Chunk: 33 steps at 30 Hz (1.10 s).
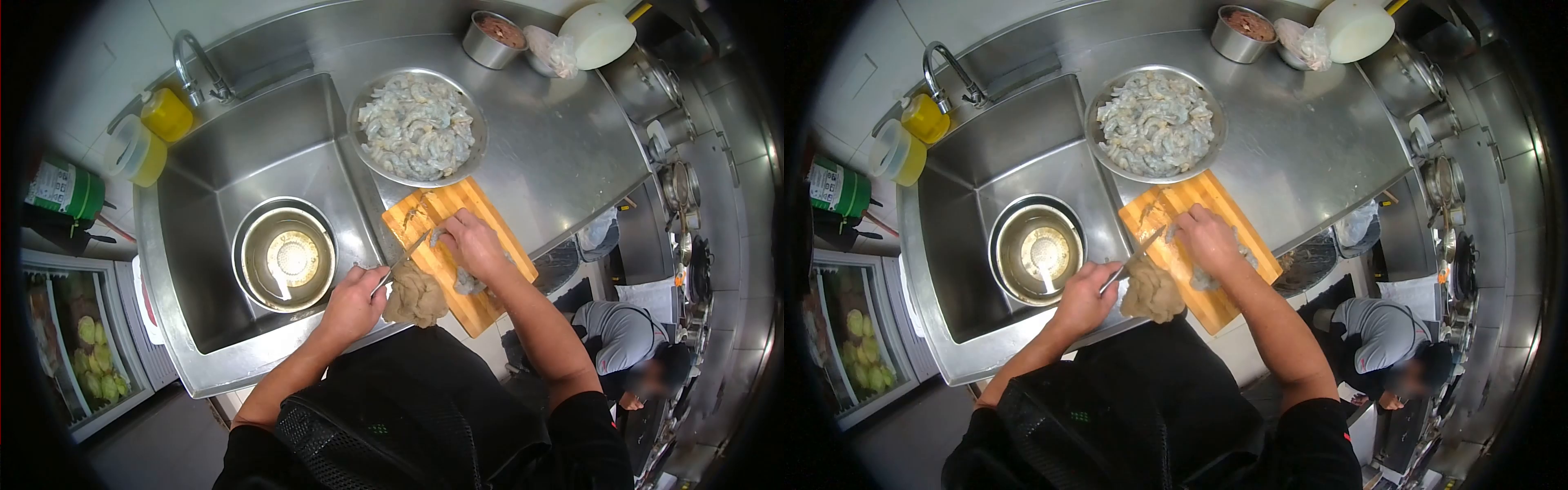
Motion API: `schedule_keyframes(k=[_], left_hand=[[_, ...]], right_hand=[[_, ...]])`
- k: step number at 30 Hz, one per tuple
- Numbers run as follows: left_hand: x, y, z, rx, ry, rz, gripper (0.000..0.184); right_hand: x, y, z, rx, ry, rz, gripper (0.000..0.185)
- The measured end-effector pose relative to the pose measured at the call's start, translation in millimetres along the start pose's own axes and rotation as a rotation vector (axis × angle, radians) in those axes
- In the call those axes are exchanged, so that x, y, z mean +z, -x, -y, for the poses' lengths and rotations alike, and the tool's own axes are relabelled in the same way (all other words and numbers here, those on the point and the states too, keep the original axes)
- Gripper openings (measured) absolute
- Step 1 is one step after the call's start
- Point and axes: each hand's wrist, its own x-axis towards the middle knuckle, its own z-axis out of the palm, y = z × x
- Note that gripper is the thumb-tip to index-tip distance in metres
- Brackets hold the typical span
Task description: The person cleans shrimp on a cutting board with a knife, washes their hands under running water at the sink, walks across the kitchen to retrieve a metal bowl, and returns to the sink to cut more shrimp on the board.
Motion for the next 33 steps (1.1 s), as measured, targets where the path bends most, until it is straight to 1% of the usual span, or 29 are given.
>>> schedule_keyframes(k=[5,8,14,16,19,22,25,28,31,33], left_hand=[[4.5,3.3,2.9,-0.031,-0.033,0.03,0.036],[2.5,0.3,1.1,-0.11,-0.091,-0.028,0.037],[10.9,5.1,-4.8,-0.035,-0.068,0.023,0.037],[14.4,4.8,2.8,-0.057,-0.084,-0.028,0.036],[9.7,-1.8,6.1,-0.067,-0.111,-0.074,0.036],[7.0,-4.9,4.3,-0.051,-0.112,-0.085,0.036],[9.0,-5.2,6.2,-0.044,-0.095,-0.071,0.036],[10.9,-3.6,5.6,-0.058,-0.078,-0.054,0.037],[11.9,-5.6,2.1,-0.048,-0.047,-0.045,0.037],[9.4,-6.6,-0.4,-0.047,-0.035,-0.035,0.037]], right_hand=[[2.5,0.8,-1.8,0.003,-0.03,-0.05,0.01],[6.0,2.2,-4.0,-0.003,-0.055,-0.083,0.009],[3.8,2.9,-1.9,0.006,-0.071,-0.097,0.01],[3.5,3.2,-2.0,0.026,-0.09,-0.091,0.012],[4.9,1.6,-5.5,-0.143,-0.117,-0.205,0.011],[5.8,2.2,-10.8,-0.121,-0.038,-0.151,0.013],[1.1,-0.1,-11.2,0.033,0.084,-0.237,0.016],[-7.8,1.4,3.5,0.138,0.069,-0.122,0.023],[-21.4,3.0,25.6,0.258,-0.134,0.142,0.026],[-15.2,3.1,18.7,0.202,-0.129,0.112,0.025]])
